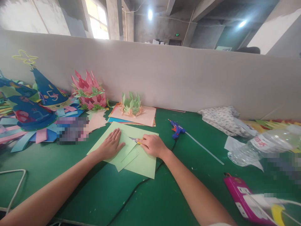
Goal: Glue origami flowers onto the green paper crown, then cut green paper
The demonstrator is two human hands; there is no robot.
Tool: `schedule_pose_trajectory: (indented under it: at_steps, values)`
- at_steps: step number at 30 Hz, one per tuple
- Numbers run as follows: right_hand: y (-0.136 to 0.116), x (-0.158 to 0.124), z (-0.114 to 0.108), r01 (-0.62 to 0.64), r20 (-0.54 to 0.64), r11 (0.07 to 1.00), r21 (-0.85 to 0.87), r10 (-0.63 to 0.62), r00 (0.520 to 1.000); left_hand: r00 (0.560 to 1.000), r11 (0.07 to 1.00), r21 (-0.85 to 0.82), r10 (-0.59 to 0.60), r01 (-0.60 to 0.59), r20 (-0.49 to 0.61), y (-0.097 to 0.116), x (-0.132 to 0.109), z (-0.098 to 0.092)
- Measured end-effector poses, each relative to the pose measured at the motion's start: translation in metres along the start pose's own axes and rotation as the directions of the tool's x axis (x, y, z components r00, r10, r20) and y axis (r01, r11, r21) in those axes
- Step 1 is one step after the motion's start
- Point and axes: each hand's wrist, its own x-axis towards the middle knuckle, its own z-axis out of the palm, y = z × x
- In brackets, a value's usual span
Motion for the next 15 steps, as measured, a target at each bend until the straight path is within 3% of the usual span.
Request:
schedule_pose_trajectory:
  at_steps: [15]
  values:
    - [0.002,0.013,0.005,0.032,0.016,0.999,-0.023,-0.032,0.999,0.998,0.999,0.035,0.028,-0.026,-0.059,-0.004,0.002,0.01]
